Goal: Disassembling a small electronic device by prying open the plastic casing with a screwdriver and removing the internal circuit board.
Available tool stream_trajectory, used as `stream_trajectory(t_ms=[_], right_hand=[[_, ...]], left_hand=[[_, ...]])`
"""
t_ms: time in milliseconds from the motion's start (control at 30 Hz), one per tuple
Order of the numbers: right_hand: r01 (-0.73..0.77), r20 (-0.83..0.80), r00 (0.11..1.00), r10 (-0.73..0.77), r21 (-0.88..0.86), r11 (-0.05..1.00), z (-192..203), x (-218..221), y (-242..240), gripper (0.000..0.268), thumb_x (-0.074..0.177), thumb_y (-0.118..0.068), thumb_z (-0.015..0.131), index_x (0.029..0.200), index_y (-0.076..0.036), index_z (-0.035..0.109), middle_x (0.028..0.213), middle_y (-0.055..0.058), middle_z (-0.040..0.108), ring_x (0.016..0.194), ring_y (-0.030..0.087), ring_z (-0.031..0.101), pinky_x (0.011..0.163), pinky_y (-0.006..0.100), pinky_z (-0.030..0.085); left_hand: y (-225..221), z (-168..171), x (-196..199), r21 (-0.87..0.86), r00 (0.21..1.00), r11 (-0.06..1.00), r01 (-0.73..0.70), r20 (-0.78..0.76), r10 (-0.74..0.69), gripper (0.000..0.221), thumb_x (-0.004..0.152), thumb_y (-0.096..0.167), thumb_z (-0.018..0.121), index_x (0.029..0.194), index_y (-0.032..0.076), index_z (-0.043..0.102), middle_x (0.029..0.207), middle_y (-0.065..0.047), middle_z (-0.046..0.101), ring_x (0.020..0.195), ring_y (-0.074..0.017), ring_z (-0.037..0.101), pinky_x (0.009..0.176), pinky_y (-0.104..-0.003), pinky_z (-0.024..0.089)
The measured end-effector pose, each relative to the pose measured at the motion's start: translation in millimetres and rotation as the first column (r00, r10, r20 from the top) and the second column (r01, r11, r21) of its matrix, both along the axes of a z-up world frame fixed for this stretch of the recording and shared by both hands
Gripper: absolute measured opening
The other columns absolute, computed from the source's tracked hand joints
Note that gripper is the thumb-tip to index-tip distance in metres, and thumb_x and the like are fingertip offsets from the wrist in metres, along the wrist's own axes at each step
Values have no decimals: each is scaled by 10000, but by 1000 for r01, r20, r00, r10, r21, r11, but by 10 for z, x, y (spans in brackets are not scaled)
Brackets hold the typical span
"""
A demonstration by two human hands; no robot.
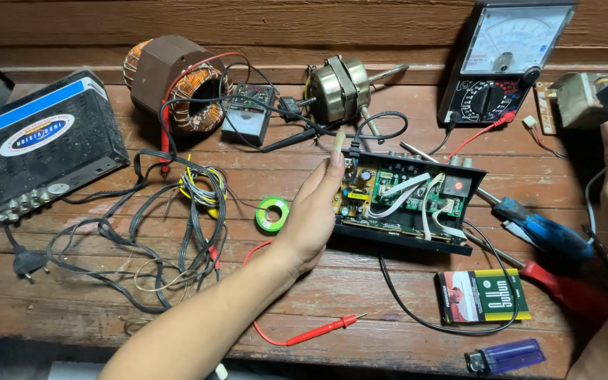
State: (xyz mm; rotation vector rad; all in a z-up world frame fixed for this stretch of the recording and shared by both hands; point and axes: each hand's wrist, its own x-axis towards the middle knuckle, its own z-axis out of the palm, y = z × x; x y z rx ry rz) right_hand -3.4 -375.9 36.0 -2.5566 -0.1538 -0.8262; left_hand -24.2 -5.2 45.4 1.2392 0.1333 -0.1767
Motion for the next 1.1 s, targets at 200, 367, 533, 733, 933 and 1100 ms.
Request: stream_trajectory(t_ms=[200,367,533,733,933,1100], right_hand=[[-126,33,992,122,146,981,425,-277,587,329,1341,-102,578,1528,168,593,1490,335,605,1377,437,569,1217,518,395],[-454,14,876,482,-311,835,826,-388,917,948,757,-468,847,1462,108,580,1357,286,645,1242,424,581,1121,504,455],[-609,-192,793,578,-276,744,767,-336,1091,1212,586,-662,827,1444,83,407,1382,278,488,1301,415,482,1130,516,412],[-601,-265,799,539,-314,735,755,-368,1173,1126,689,-653,776,1452,76,384,1366,262,470,1295,403,483,1139,492,399],[-614,-321,784,532,-278,738,743,-349,1148,1082,711,-543,799,1486,54,338,1401,277,406,1361,418,455,1179,483,367],[-623,-260,782,566,-310,718,689,-377,1104,975,814,-469,712,1496,71,273,1408,320,364,1323,450,452,1096,501,451]], left_hand=[[-4,17,-3,-1,998,1000,-15,-54,15,725,935,478,472,1531,67,443,1620,-60,453,1508,-133,372,1235,-290,237],[-8,116,-17,-15,992,999,-38,-120,36,740,917,485,484,1539,85,442,1621,-55,460,1497,-135,401,1224,-299,280],[-14,18,6,-55,997,996,-64,-54,61,717,938,448,496,1540,67,418,1644,-57,403,1526,-127,335,1241,-291,218],[-9,12,7,-51,998,997,-61,-38,59,711,947,444,485,1543,64,408,1648,-57,394,1527,-131,330,1240,-293,220],[-3,-20,-20,88,996,993,-84,-1,84,724,947,466,467,1545,63,400,1653,-53,380,1537,-121,301,1246,-284,181],[39,-203,-48,81,986,989,-121,125,110,671,1004,421,416,1548,32,365,1658,-93,339,1552,-156,255,1265,-304,160]])
